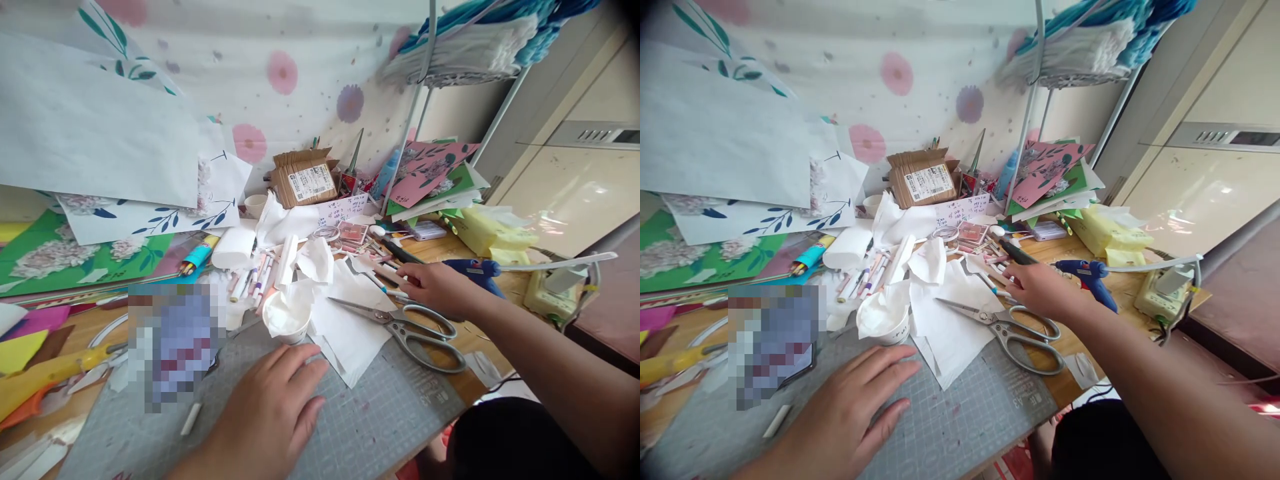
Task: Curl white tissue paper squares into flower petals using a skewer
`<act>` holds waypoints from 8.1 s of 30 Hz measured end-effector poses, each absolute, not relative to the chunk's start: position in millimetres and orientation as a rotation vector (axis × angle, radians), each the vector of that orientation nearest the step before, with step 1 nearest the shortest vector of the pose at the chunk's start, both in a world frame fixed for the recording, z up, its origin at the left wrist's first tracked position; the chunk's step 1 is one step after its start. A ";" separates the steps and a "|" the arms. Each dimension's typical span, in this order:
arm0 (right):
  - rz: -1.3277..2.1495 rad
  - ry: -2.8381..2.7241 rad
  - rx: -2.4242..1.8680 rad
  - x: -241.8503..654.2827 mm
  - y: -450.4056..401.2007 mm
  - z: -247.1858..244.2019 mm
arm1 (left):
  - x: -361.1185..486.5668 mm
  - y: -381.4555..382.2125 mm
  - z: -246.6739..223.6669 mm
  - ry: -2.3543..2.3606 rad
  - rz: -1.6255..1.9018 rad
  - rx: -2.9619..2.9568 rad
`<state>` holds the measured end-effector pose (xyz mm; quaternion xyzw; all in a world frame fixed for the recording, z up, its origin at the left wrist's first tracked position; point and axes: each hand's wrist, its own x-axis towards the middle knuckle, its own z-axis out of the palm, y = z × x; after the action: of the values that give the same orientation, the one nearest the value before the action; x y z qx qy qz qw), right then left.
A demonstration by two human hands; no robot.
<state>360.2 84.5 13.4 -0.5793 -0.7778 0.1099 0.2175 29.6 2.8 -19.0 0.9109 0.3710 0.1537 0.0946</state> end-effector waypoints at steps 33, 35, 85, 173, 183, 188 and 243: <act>0.784 -1.501 -0.853 294.1 29.7 39.5 | 33.6 -0.9 -8.0 1.078 0.750 1.512; 0.839 -1.760 -0.810 283.9 7.3 48.0 | 37.2 -6.5 -6.9 0.867 0.784 1.102; 0.286 -2.178 -1.371 319.8 62.2 -13.4 | 32.0 4.4 -3.7 1.019 0.393 1.234; 1.193 -1.571 -1.211 238.7 19.0 2.5 | 36.3 3.0 3.5 1.250 0.478 1.659; 1.032 -1.714 -1.246 236.1 17.3 3.8 | 34.8 3.7 0.5 1.166 0.420 1.642; 0.832 -1.927 -1.254 262.4 44.0 1.9 | 29.7 9.9 1.1 1.161 0.352 1.515; 1.305 -1.605 -1.174 270.9 44.7 -6.7 | 26.8 16.1 -4.7 1.070 0.521 0.881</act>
<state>270.9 44.7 -6.7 -0.4582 -0.6264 0.5091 0.3722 26.8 16.1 -4.7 0.4015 0.4874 0.2374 0.7382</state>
